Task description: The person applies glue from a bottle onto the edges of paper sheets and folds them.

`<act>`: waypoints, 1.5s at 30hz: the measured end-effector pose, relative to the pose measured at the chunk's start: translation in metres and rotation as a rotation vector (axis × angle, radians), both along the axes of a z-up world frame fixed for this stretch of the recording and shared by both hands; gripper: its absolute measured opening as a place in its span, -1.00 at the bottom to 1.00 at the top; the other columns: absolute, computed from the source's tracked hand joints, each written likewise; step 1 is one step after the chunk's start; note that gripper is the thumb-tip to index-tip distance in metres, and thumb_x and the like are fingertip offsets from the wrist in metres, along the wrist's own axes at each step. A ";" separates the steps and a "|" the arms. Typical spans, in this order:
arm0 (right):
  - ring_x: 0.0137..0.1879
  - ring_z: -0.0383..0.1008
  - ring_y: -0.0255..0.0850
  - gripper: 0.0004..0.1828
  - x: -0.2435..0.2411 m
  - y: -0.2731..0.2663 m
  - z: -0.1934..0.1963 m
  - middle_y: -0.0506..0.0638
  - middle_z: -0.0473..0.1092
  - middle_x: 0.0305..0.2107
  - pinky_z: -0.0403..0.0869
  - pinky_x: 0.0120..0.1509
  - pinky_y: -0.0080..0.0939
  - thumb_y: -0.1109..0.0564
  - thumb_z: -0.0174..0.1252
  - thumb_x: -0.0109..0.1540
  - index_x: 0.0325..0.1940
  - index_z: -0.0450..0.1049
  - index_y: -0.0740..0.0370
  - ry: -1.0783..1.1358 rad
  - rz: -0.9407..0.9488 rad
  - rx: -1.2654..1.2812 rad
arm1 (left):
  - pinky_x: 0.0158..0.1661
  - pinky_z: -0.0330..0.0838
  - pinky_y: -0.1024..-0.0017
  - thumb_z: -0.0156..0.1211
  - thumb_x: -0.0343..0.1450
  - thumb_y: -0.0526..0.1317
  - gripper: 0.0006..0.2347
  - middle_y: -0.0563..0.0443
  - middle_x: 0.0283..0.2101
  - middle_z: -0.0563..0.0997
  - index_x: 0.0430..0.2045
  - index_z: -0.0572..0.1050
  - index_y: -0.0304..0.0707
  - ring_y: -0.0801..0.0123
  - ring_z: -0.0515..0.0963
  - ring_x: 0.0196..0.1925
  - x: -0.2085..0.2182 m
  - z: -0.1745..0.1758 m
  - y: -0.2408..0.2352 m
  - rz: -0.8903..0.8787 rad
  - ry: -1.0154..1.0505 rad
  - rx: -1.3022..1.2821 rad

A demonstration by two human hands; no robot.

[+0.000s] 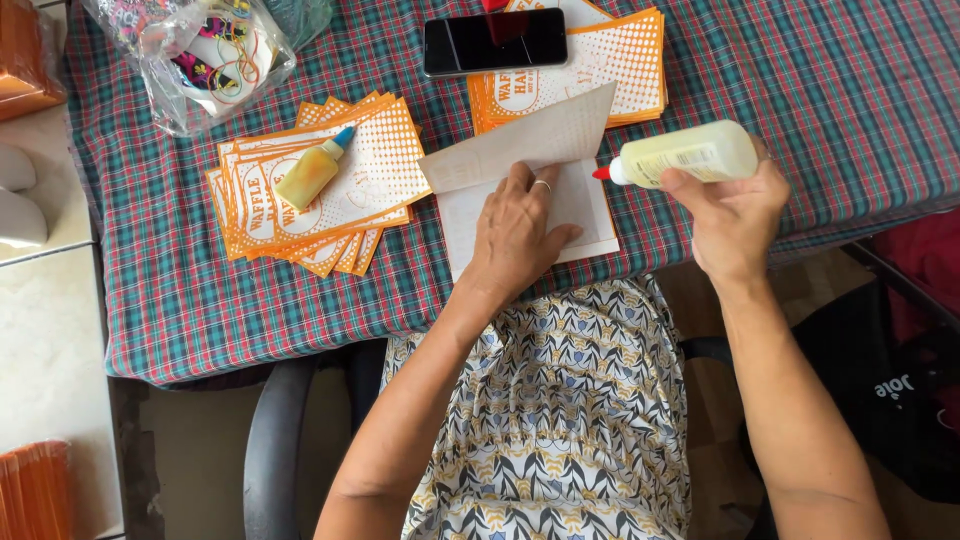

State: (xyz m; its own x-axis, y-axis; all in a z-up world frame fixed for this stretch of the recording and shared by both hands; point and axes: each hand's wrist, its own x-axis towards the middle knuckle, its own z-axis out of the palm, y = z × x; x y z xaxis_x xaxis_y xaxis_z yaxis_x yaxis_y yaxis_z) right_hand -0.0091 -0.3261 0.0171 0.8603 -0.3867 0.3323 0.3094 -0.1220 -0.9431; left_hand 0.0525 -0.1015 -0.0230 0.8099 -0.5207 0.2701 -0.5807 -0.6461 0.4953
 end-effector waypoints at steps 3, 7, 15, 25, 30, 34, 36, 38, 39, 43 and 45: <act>0.20 0.53 0.08 -0.53 0.004 0.000 -0.004 0.23 0.43 -0.01 0.71 0.25 0.08 0.31 0.40 0.23 0.14 0.36 0.42 -0.004 0.024 -0.042 | -0.20 0.49 0.06 0.57 0.22 0.01 -0.29 -0.16 -0.12 0.41 0.19 0.38 -0.38 -0.08 0.55 -0.16 -0.001 0.003 0.001 0.007 0.010 -0.006; 0.27 0.47 0.10 -0.56 -0.009 -0.012 -0.006 0.22 0.38 0.05 0.69 0.29 0.11 0.38 0.38 0.22 0.12 0.37 0.47 0.017 0.055 -0.109 | -0.21 0.51 0.09 0.59 0.21 0.06 -0.24 -0.13 -0.12 0.41 0.22 0.38 -0.37 -0.02 0.55 -0.15 -0.001 0.002 0.001 0.011 0.023 -0.013; 0.28 0.48 0.23 -0.61 0.015 -0.001 -0.003 0.35 0.37 0.06 0.70 0.27 0.16 0.42 0.33 0.28 0.13 0.35 0.51 -0.042 0.042 -0.100 | -0.18 0.53 0.08 0.62 0.16 0.09 -0.23 -0.14 -0.07 0.42 0.16 0.41 -0.42 -0.03 0.58 -0.13 -0.003 0.007 0.000 0.027 0.006 0.022; 0.24 0.54 0.09 -0.58 0.004 -0.008 0.000 0.24 0.45 -0.02 0.72 0.27 0.05 0.39 0.37 0.24 0.13 0.39 0.42 0.041 0.050 -0.067 | -0.15 0.53 0.04 0.65 0.13 0.11 -0.20 -0.15 -0.05 0.43 0.15 0.42 -0.41 -0.05 0.58 -0.07 -0.004 0.009 0.001 0.029 0.016 0.019; 0.19 0.56 0.07 -0.57 -0.024 -0.022 -0.003 0.23 0.48 -0.02 0.70 0.27 0.05 0.36 0.37 0.23 0.14 0.41 0.45 0.078 0.100 -0.119 | -0.16 0.53 0.04 0.66 0.12 0.14 -0.19 -0.15 -0.07 0.43 0.13 0.44 -0.44 -0.03 0.57 -0.11 -0.003 0.007 -0.002 0.041 0.019 0.043; 0.17 0.56 0.07 -0.51 -0.037 -0.029 -0.008 0.28 0.47 0.00 0.69 0.26 0.04 0.36 0.39 0.18 0.16 0.39 0.48 0.110 0.082 -0.113 | -0.14 0.52 0.04 0.65 0.12 0.15 -0.17 -0.13 -0.06 0.42 0.17 0.42 -0.40 -0.04 0.57 -0.08 -0.003 0.005 -0.002 0.051 0.028 0.058; 0.18 0.56 0.08 -0.52 -0.040 -0.027 -0.007 0.28 0.47 0.00 0.70 0.26 0.05 0.36 0.39 0.19 0.15 0.40 0.49 0.115 0.069 -0.118 | -0.15 0.51 0.06 0.64 0.12 0.16 -0.17 -0.13 -0.07 0.42 0.17 0.42 -0.40 -0.04 0.56 -0.10 -0.002 0.004 -0.003 0.049 0.030 0.060; 0.19 0.56 0.10 -0.52 -0.042 -0.024 -0.009 0.28 0.46 0.00 0.70 0.25 0.06 0.36 0.40 0.19 0.14 0.40 0.49 0.117 0.057 -0.124 | -0.16 0.50 0.08 0.64 0.12 0.17 -0.17 -0.13 -0.08 0.42 0.16 0.43 -0.40 -0.04 0.56 -0.11 0.002 0.002 -0.002 0.048 0.030 0.062; 0.18 0.57 0.09 -0.54 -0.043 -0.021 -0.012 0.25 0.45 0.00 0.71 0.24 0.05 0.35 0.41 0.17 0.09 0.41 0.47 0.109 0.043 -0.099 | -0.11 0.50 0.03 0.58 0.19 0.10 -0.21 -0.15 -0.06 0.40 0.22 0.37 -0.42 -0.08 0.55 -0.08 0.005 0.000 0.000 -0.003 0.064 0.057; 0.14 0.55 0.03 -0.59 -0.044 0.006 -0.014 0.18 0.46 -0.05 0.73 0.16 -0.05 0.31 0.42 0.14 0.02 0.46 0.42 0.104 0.079 -0.015 | 0.17 0.33 0.05 0.09 0.50 -0.03 -0.50 -0.14 0.13 0.36 0.30 0.31 -0.36 -0.05 0.53 0.12 0.019 0.025 0.015 -0.169 0.459 0.000; 0.11 0.56 0.07 -0.54 -0.041 0.022 -0.032 0.26 0.48 -0.09 0.66 0.17 0.07 0.37 0.44 0.11 0.04 0.44 0.44 0.039 0.085 -0.053 | 0.07 0.44 0.04 0.09 0.52 -0.08 -0.61 -0.23 0.03 0.45 0.16 0.45 -0.37 -0.10 0.60 0.06 0.023 0.027 0.018 -0.178 0.433 -0.022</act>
State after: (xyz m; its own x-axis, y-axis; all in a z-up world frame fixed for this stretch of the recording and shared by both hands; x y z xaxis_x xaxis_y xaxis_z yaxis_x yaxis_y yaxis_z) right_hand -0.0503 -0.3042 -0.0154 0.9021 -0.2945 0.3154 0.2836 -0.1464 -0.9477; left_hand 0.0759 -0.0839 0.0045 0.7493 -0.6595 -0.0604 -0.4184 -0.5420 0.7288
